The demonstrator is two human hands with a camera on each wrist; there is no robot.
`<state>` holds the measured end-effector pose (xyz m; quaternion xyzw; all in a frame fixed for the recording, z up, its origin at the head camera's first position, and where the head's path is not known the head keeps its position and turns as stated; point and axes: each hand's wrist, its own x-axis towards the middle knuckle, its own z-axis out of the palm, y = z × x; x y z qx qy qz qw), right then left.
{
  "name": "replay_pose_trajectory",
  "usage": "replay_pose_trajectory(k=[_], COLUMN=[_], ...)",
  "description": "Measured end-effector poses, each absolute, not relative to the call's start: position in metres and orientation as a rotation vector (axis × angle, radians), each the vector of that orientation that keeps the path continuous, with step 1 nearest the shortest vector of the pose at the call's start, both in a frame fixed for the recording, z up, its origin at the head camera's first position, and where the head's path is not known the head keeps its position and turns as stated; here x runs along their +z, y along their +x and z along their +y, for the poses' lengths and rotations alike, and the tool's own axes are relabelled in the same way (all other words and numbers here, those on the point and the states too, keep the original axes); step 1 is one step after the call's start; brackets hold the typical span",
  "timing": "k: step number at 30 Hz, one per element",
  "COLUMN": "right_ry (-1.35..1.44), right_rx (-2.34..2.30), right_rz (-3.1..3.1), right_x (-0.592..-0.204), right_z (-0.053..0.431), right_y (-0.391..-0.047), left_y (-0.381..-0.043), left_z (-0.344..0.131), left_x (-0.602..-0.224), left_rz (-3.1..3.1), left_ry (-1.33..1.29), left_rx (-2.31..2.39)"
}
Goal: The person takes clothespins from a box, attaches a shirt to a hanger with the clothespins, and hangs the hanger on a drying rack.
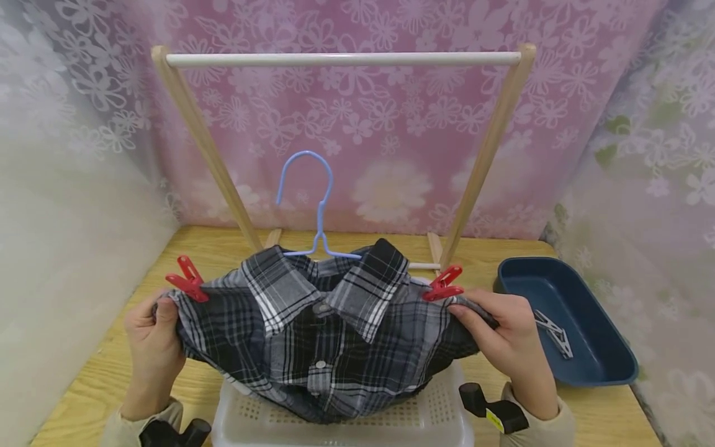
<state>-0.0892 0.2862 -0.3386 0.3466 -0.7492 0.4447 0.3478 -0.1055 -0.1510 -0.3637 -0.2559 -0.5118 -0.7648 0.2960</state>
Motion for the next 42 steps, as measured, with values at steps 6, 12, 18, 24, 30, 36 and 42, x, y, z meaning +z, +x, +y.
replay_pose_trajectory(k=[6, 12, 18, 24, 30, 36, 42], right_ry=[0.880, 0.879, 0.844, 0.797, 0.709, 0.664, 0.651], right_rx=[1.209, 1.417, 1.465, 1.553, 1.585, 1.647, 1.691], right_rz=[-1.851, -1.659, -1.584, -1.489, -1.399, -1.312, -1.265], right_x=[-0.335, -0.333, -0.335, -0.334, -0.331, -0.330, -0.328], right_z=[0.285, 0.280, 0.274, 0.268, 0.266, 0.269, 0.270], right_y=[-0.083, -0.078, -0.078, -0.078, -0.077, -0.074, -0.073], left_y=[-0.106, -0.105, -0.102, -0.102, -0.101, -0.092, -0.092], left_z=[-0.155, -0.160, -0.166, -0.171, -0.175, -0.178, -0.179], left_x=[-0.365, -0.366, -0.378, -0.389, -0.397, -0.414, -0.433], left_rz=[-1.417, -1.436, -1.364, -1.246, -1.354, -1.625, -1.898], left_ry=[-0.737, -0.769, -0.709, -0.728, -0.727, -0.589, -0.545], left_rx=[-1.961, -1.920, -1.978, -2.042, -1.891, -1.709, -1.347])
